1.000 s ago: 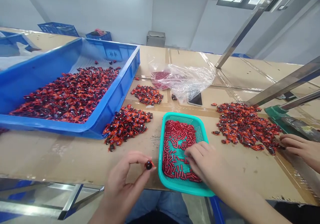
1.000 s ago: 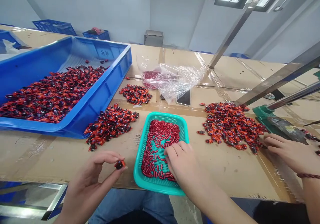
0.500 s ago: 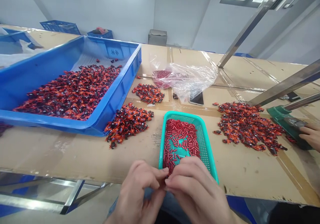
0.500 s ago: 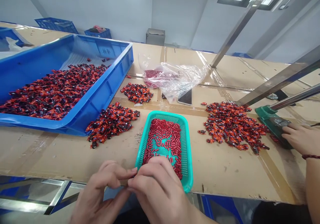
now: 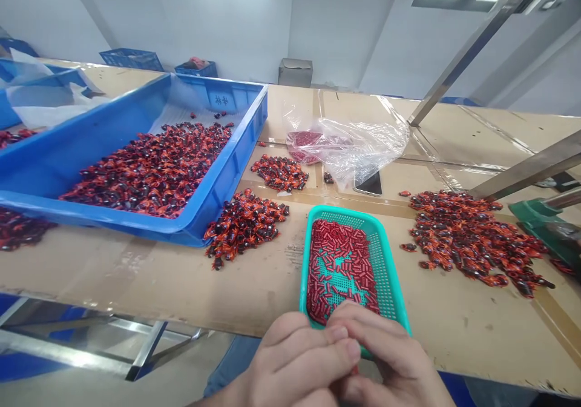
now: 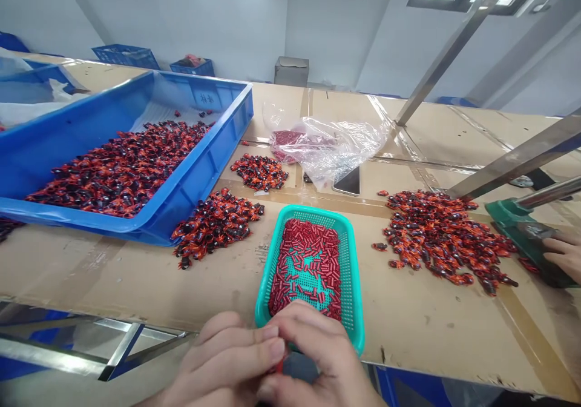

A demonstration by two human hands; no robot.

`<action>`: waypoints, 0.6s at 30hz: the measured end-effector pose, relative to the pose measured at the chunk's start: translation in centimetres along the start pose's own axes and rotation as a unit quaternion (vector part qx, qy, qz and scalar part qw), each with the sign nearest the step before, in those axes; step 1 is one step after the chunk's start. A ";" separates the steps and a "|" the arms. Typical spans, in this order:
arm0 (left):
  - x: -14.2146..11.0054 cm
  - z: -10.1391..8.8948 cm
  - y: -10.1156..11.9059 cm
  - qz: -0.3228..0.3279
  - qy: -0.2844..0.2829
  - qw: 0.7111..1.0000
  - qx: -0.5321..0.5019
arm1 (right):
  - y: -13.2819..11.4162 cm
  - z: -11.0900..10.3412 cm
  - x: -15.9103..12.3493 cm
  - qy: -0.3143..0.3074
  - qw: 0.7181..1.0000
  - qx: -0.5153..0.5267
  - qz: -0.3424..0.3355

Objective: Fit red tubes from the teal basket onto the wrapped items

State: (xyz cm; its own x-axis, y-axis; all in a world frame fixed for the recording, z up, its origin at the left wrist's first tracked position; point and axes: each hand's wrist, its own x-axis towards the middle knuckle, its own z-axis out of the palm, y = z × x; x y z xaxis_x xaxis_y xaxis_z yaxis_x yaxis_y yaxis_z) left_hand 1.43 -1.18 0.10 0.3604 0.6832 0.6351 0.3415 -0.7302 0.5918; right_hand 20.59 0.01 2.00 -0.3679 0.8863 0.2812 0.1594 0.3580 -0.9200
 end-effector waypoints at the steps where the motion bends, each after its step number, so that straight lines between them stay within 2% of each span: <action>1: 0.8 0.2 -0.5 0.028 0.002 1.000 -0.007 | 0.2 -0.2 0.1 0.016 1.000 -0.018 -0.010; 4: 2.1 0.8 -1.4 0.097 0.013 0.995 -0.031 | 0.6 -0.7 0.1 0.045 0.997 -0.060 -0.027; 8: 2.0 1.1 -0.7 0.036 -0.003 0.998 -0.060 | 0.7 -0.4 -0.5 0.018 0.997 -0.074 -0.019; 10: 2.1 0.7 -0.7 0.046 -0.017 0.997 -0.054 | 0.7 -0.7 -1.0 0.006 0.996 -0.085 -0.011; 11: 2.4 0.3 -1.0 0.068 -0.023 0.997 -0.034 | 0.9 -1.2 -1.2 0.011 0.995 -0.101 -0.003; 13: 3.3 -0.7 -2.5 0.094 -0.047 0.992 0.074 | 2.0 -3.1 -1.9 0.043 0.984 -0.170 0.019; 15: 4.1 -2.1 -5.1 0.052 -0.074 0.967 0.238 | 3.9 -6.3 -2.6 0.092 0.949 -0.298 0.047; 16: 4.4 -2.7 -6.6 0.021 -0.085 0.953 0.290 | 5.1 -8.2 -3.0 0.119 0.918 -0.375 0.048; 18: 4.8 -3.7 -9.3 -0.011 -0.107 0.933 0.344 | 7.5 -12.0 -3.5 0.171 0.837 -0.517 0.046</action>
State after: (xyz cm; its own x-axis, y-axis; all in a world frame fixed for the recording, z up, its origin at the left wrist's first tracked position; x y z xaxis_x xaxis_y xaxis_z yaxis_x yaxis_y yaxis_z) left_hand -3.22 8.94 -0.54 0.4870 0.7371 0.4685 0.8005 -0.5913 0.0982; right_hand 34.09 3.10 -2.61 -0.0551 0.8934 0.4458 0.9461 0.1894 -0.2628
